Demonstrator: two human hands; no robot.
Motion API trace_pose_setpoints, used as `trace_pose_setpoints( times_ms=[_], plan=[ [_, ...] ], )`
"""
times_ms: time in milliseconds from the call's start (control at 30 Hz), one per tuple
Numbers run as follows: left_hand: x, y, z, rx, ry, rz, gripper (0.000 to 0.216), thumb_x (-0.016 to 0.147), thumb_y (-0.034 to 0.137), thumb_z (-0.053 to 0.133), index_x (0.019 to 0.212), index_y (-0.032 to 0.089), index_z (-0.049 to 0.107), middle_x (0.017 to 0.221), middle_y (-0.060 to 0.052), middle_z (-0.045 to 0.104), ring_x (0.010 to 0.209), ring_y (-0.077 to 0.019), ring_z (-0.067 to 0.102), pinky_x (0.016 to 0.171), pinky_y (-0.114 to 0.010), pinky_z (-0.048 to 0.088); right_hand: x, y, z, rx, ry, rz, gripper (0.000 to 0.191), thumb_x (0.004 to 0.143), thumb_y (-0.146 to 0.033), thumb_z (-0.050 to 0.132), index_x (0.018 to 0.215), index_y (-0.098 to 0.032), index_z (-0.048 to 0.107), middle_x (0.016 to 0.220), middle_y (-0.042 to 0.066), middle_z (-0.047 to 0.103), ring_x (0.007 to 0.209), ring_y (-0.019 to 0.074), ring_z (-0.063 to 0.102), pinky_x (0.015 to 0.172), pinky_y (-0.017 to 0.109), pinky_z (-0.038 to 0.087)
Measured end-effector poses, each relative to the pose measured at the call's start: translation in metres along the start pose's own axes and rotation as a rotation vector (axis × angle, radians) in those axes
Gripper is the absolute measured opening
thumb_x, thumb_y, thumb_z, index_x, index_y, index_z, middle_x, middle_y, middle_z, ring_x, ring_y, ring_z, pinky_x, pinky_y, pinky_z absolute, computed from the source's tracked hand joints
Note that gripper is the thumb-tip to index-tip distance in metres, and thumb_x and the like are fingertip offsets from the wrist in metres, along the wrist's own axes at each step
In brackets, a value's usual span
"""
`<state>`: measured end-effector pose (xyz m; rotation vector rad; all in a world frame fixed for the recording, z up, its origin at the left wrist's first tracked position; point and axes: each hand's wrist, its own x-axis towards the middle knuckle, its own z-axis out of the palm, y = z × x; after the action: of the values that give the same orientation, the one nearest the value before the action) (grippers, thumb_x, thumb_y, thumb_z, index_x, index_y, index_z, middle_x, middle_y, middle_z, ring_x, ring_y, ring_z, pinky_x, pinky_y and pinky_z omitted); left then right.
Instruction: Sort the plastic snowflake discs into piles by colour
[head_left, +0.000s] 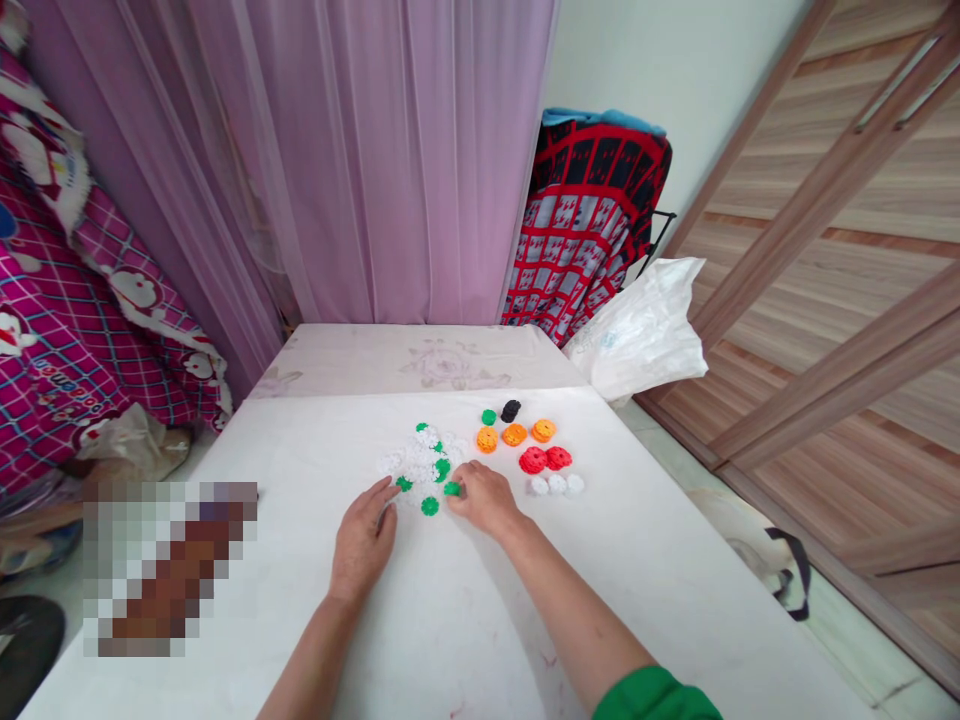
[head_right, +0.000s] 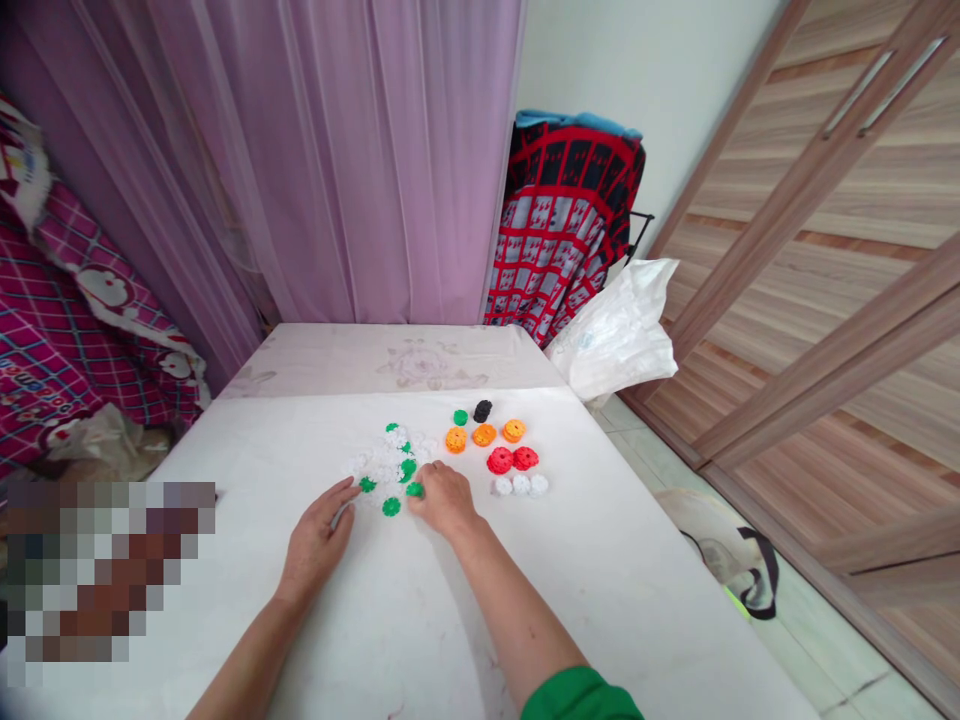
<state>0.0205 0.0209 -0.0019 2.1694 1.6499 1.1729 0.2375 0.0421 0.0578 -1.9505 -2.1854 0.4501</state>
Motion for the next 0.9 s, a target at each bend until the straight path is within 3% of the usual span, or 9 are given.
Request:
trace_pose_setpoints(
  times_ms=[167, 333, 567, 900],
  plan=[
    [0.0, 0.0, 0.0, 0.0, -0.002, 0.019, 0.03, 0.088, 0.028, 0.045, 0.106, 0.023, 0.069, 0.12, -0.006, 0.068, 0.106, -0.0225, 0.066, 0.094, -0.042, 0.054, 0.028, 0.029, -0.036, -0.007, 0.152, 0.127, 0.024, 0.082, -0.035, 0.059, 0.101, -0.023, 0.066, 0.107, 0.004, 0.068, 0.099, 0.0186, 0.062, 0.076, 0.025, 0.042],
    [0.002, 0.001, 0.0, 0.015, -0.009, 0.029, 0.029, 0.089, 0.027, 0.045, 0.106, 0.024, 0.069, 0.12, -0.006, 0.068, 0.106, -0.022, 0.066, 0.093, -0.041, 0.054, 0.066, 0.049, -0.06, -0.105, 0.171, 0.269, 0.029, 0.084, -0.039, 0.056, 0.106, -0.022, 0.066, 0.11, 0.006, 0.068, 0.095, 0.0198, 0.065, 0.074, 0.026, 0.042],
    [0.001, 0.002, 0.0, 0.026, 0.012, 0.038, 0.029, 0.089, 0.026, 0.046, 0.105, 0.024, 0.069, 0.117, -0.006, 0.07, 0.105, -0.0219, 0.067, 0.091, -0.041, 0.055, 0.092, 0.059, -0.056, -0.189, 0.142, 0.303, 0.031, 0.086, -0.037, 0.052, 0.108, -0.022, 0.066, 0.109, 0.009, 0.069, 0.094, 0.0205, 0.065, 0.072, 0.027, 0.043],
    [0.0, 0.001, -0.001, 0.002, -0.004, -0.006, 0.029, 0.089, 0.027, 0.046, 0.107, 0.025, 0.069, 0.119, -0.005, 0.069, 0.107, -0.0221, 0.066, 0.093, -0.042, 0.055, 0.096, 0.064, -0.056, -0.17, 0.142, 0.28, 0.032, 0.087, -0.035, 0.052, 0.113, -0.022, 0.065, 0.112, 0.007, 0.067, 0.098, 0.0186, 0.063, 0.076, 0.025, 0.042]
  ],
)
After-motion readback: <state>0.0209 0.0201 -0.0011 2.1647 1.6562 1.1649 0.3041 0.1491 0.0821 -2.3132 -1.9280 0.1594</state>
